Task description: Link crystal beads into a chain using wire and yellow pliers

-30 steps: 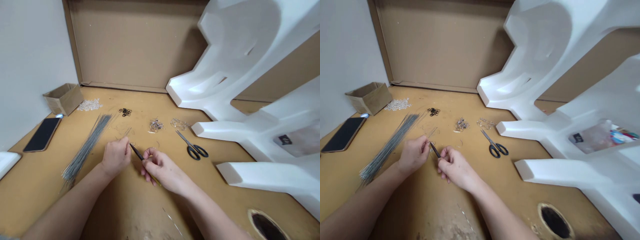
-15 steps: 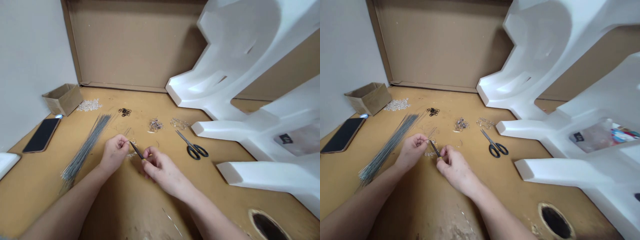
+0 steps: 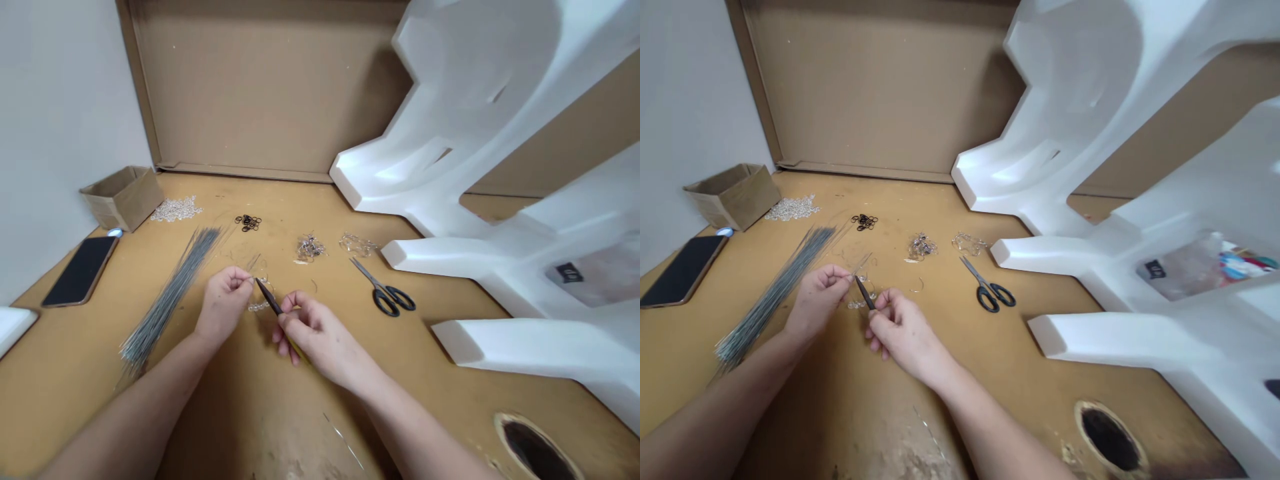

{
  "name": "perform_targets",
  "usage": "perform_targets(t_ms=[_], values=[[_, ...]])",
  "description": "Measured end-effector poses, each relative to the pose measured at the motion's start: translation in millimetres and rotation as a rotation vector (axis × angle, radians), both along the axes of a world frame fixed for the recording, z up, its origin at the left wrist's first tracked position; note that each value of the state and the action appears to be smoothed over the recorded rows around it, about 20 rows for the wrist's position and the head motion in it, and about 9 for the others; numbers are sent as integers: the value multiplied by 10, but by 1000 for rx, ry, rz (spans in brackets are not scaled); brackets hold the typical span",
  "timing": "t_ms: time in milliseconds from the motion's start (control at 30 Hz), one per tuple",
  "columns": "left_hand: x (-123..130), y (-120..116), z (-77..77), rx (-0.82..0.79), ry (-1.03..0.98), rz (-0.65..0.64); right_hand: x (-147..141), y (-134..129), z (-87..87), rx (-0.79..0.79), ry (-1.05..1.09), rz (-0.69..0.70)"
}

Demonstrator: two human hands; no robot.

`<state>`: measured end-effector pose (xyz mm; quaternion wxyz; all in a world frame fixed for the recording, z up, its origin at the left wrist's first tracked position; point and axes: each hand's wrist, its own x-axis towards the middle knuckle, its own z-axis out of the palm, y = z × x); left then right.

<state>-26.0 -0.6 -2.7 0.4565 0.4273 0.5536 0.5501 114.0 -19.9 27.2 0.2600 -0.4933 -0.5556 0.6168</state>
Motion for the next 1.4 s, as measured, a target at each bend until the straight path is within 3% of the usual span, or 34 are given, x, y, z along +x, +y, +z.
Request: perform_targets(t_ms=[1400], values=[[12,-21,67,41,55,5,40,20,34,-23,47,32]])
